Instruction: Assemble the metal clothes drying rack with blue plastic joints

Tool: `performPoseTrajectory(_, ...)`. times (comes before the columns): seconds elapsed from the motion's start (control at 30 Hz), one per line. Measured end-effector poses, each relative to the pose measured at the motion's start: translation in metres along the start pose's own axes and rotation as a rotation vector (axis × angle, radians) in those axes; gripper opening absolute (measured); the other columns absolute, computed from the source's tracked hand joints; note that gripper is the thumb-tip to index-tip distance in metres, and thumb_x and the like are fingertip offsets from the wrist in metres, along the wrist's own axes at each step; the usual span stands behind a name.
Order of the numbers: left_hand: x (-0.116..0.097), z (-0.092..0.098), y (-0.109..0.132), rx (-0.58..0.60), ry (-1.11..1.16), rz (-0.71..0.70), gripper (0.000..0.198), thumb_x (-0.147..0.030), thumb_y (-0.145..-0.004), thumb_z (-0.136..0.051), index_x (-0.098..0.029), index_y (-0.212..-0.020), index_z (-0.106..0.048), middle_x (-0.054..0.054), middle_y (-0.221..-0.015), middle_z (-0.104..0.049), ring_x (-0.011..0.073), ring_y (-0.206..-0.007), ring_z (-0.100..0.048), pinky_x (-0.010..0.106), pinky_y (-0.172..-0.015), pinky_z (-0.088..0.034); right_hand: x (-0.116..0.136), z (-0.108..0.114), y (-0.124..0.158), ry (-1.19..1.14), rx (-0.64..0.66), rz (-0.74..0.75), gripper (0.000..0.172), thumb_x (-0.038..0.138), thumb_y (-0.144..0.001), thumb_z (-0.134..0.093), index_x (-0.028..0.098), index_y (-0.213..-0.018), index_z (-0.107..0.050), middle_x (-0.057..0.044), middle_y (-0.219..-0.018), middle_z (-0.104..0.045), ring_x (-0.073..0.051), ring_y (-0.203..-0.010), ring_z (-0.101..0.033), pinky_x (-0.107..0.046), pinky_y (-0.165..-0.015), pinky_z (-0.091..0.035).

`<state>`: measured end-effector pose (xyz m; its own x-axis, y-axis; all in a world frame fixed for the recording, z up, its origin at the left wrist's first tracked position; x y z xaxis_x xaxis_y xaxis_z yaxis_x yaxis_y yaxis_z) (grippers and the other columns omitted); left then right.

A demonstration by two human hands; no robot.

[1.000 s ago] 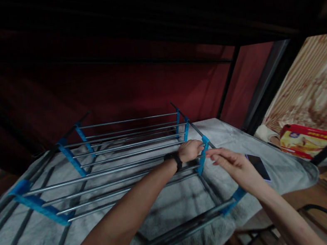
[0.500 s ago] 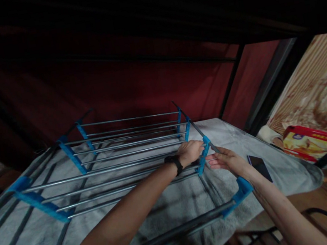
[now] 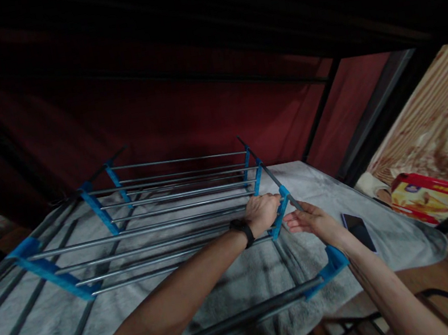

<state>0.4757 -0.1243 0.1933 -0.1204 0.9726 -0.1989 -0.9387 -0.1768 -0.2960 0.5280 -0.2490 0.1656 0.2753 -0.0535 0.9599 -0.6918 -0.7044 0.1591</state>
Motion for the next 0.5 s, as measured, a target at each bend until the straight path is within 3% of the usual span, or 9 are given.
performPoseTrajectory(0.23,-0.002,-0.002,-0.002,0.006,0.008,-0.016,0.022,-0.022,-0.097,-0.047,-0.017,-0.099,-0.068,0.011,-0.098,-0.075,0.0268,-0.091,-0.072,0.036,-0.076,-0.052,0.002,-0.001,0.001,0.114,-0.006,0.005,0.025,0.022,-0.073,-0.075,0.019,-0.096,-0.065,-0.006,-0.079,-0.077,-0.016,-0.062,-0.07,-0.026,-0.06,-0.061)
performPoseTrajectory(0.5,-0.001,0.011,0.015,-0.062,-0.069,-0.001,0.035,-0.037,-0.104,-0.038,-0.013,-0.108,-0.064,0.012,-0.103,-0.073,0.0258,-0.1,-0.07,0.041,-0.089,-0.051,-0.006,0.017,-0.001,0.22,0.015,-0.051,0.054,0.033,-0.07,-0.082,0.017,-0.116,-0.059,-0.009,-0.094,-0.078,-0.018,-0.072,-0.073,-0.028,-0.067,-0.063)
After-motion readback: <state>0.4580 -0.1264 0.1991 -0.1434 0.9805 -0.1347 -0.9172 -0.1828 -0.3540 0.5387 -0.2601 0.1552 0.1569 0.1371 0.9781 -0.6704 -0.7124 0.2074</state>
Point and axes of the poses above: each hand's wrist, its own y-axis away from the middle knuckle, its own z-axis out of the back of the hand, x = y × z, the point moved 7 cm from there along -y, towards the middle knuckle
